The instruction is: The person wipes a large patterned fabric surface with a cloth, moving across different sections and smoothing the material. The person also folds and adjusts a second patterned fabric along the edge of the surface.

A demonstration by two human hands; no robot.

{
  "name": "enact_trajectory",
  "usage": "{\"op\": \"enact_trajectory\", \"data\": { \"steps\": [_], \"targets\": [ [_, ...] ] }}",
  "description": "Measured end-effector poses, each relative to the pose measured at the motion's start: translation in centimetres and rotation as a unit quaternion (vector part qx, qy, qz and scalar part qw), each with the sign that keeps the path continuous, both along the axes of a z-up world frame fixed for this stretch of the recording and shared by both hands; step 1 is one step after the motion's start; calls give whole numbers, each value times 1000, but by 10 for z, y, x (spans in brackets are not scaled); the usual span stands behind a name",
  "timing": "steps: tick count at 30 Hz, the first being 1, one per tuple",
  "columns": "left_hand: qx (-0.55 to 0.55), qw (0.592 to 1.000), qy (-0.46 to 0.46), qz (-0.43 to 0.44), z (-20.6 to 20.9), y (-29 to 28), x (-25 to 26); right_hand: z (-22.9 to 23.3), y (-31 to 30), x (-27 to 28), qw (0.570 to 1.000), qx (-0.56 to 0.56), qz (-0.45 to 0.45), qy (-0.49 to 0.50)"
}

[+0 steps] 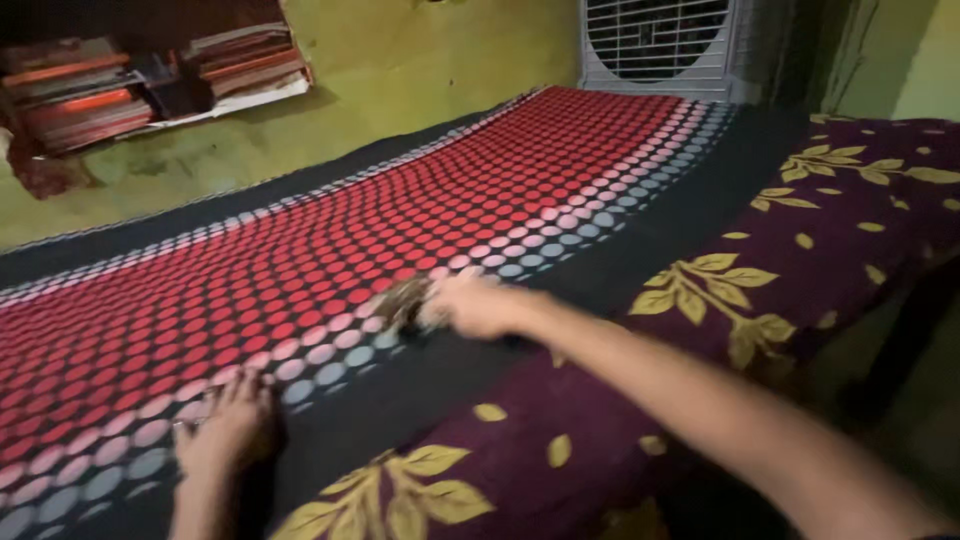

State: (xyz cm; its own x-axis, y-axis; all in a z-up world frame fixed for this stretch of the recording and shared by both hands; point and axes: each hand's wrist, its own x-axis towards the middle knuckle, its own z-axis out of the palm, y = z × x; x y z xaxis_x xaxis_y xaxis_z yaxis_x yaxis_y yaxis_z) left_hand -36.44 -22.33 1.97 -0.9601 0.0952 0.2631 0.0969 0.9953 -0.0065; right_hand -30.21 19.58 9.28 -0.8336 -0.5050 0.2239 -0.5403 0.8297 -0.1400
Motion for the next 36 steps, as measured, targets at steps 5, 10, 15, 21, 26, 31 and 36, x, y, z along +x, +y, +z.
{"op": "enact_trajectory", "data": {
  "steps": [5,10,15,21,26,31,36],
  "targets": [
    [-27,995,-59,72,34,23,-7,7,290,30,951,145,-272,37],
    [-39,999,-8,-23,63,211,-6,43,412,76,851,49,-487,189],
    [-60,992,-49,-101,45,392,4,49,291,79,929,-156,-38,333],
    [-31,998,1,-54,35,433,9,40,262,117,991,-52,121,39],
    [34,997,-26,-59,55,440,34,50,390,115,994,69,-80,31],
    [45,994,-98,-30,77,451,39,93,498,156,914,163,-366,62],
    [76,963,-223,128,92,500,22,64,379,170,960,-91,-105,243]
  ]
}}
